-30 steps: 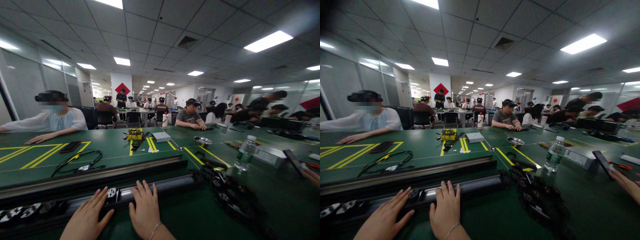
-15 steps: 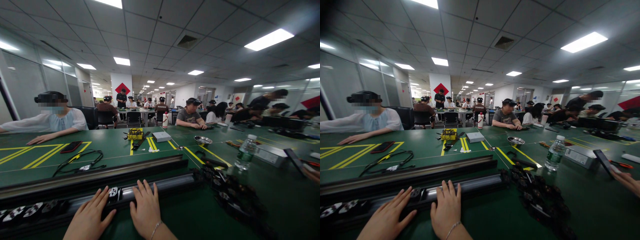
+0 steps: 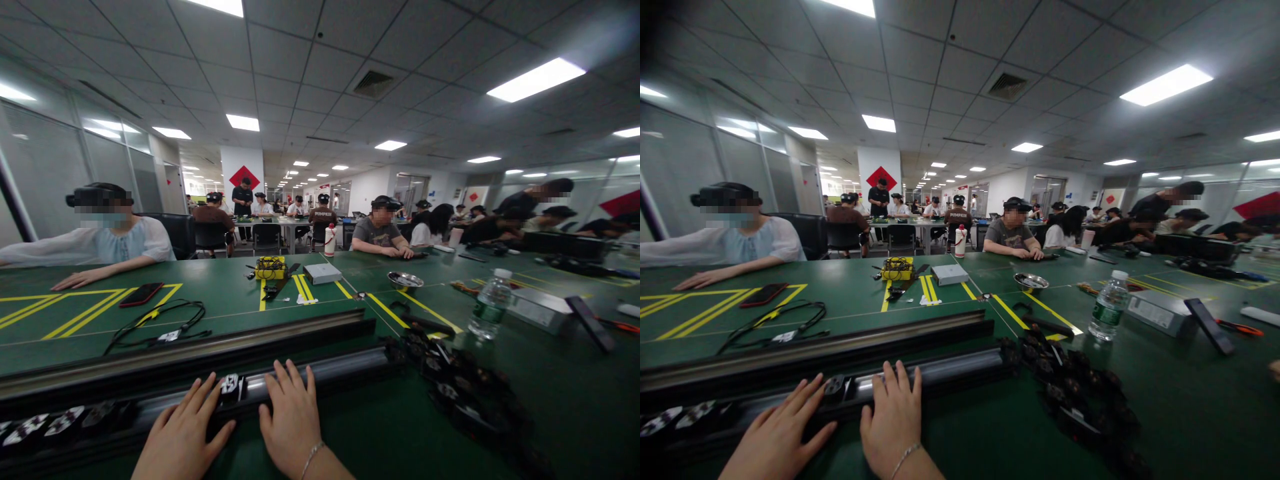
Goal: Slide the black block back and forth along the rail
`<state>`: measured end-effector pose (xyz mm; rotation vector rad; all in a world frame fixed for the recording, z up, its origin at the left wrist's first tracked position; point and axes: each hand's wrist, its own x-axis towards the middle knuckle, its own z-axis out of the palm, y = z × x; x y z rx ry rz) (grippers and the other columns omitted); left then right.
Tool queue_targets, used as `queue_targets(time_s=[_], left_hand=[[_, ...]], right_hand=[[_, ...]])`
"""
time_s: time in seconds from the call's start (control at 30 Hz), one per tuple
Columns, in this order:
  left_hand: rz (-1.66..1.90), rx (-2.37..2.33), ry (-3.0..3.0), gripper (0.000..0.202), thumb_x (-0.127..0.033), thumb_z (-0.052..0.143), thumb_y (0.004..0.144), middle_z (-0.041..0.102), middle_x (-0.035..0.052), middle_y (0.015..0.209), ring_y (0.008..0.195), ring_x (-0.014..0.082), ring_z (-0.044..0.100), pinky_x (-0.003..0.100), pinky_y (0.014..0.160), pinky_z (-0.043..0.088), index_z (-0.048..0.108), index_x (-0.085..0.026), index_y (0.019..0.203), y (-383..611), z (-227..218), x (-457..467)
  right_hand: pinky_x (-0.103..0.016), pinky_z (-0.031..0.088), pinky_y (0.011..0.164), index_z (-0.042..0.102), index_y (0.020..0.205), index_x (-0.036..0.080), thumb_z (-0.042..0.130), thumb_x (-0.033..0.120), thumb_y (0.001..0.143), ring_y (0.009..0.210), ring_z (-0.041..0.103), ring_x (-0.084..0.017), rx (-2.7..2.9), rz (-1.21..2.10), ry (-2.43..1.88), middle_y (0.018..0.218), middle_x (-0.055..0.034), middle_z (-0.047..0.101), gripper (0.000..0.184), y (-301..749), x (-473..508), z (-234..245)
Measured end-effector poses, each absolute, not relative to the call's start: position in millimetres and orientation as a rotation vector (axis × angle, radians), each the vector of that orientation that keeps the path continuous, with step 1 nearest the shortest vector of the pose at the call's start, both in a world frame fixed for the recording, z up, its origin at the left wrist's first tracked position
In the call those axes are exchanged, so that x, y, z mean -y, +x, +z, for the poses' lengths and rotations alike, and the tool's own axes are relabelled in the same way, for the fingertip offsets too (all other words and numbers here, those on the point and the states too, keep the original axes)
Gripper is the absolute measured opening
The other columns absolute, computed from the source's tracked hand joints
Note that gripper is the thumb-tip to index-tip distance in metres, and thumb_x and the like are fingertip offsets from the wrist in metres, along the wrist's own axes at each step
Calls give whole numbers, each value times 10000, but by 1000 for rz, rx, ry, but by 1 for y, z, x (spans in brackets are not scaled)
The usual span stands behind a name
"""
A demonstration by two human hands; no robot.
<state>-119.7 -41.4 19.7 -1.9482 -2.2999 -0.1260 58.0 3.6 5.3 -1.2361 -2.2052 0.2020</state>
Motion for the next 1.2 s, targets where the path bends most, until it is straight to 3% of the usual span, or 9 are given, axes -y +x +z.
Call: queue_targets(time_s=[0.3,0.43,0.5,0.63,0.97,1.2], left_hand=[[-133,2301,-1952,671,-540,368,704,276,17,1412,1296,223,257,401,996,281,367,-208,1287,-120,16,41],[-137,2298,-1943,660,-522,381,702,282,28,1412,1296,228,255,401,1001,269,382,-205,1281,-121,14,41],[-139,2297,-1949,648,-507,387,700,286,26,1411,1298,229,252,402,999,267,390,-210,1276,-121,13,40],[-164,2288,-1967,612,-473,388,706,303,22,1405,1298,226,252,405,995,263,399,-232,1269,-120,14,40],[-168,2318,-1956,597,-438,396,713,303,43,1410,1302,235,240,420,998,254,396,-230,1272,-115,15,41],[-104,2331,-1951,597,-401,379,719,296,57,1407,1299,252,243,446,1007,232,379,-205,1283,-112,18,40]], right_hand=[[-527,62,1045,441,1226,318,374,475,837,1279,243,-225,2233,197,-1262,1356,5,379,425,58,-3,7],[-528,59,1046,275,1335,318,332,466,857,1292,211,-216,2281,288,-1180,1393,-19,313,503,56,5,17],[-529,94,1041,222,1339,376,327,469,861,1292,212,-214,2377,323,-1059,1422,6,249,499,54,11,23],[-556,126,1020,233,1309,449,352,475,853,1290,209,-234,2553,301,-915,1440,41,189,472,52,18,30],[-547,94,1034,245,1335,355,358,462,851,1297,177,-231,2599,292,-930,1429,15,232,508,51,16,27],[-545,100,1030,238,1331,370,352,433,856,1295,188,-235,2548,276,-931,1413,2,269,493,44,17,21]])
